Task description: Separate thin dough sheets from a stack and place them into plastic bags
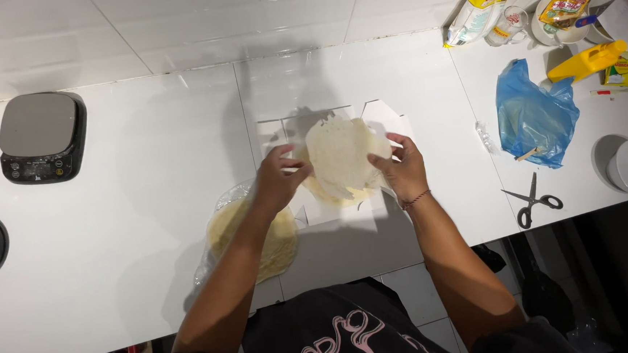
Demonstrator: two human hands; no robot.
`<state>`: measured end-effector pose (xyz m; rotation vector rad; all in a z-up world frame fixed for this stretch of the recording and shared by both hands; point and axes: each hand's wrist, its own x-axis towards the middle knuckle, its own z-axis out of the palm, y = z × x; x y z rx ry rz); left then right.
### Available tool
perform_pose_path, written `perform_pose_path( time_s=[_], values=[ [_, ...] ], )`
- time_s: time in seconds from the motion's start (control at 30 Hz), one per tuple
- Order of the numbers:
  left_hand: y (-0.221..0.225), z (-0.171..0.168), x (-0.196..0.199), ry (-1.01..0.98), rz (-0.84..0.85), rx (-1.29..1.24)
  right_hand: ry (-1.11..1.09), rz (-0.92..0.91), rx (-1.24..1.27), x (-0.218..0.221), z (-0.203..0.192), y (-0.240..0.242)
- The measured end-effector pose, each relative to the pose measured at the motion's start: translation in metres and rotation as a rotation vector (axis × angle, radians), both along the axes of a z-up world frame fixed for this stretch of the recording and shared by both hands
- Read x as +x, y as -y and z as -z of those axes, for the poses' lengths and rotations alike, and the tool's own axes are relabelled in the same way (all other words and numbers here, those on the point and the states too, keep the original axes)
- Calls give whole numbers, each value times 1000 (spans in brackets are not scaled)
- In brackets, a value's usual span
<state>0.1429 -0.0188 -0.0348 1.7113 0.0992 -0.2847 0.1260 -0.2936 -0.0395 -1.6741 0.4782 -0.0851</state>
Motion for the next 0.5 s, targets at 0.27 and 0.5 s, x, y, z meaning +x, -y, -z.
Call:
perform_pose_path(
  time_s=[0.27, 0.5],
  values=[
    [-104, 44, -132, 44, -398, 739, -56, 304, -537, -89, 29, 24],
    [-116, 50, -143, -58, -368, 622, -23, 38, -474, -95, 24, -34]
  ],
)
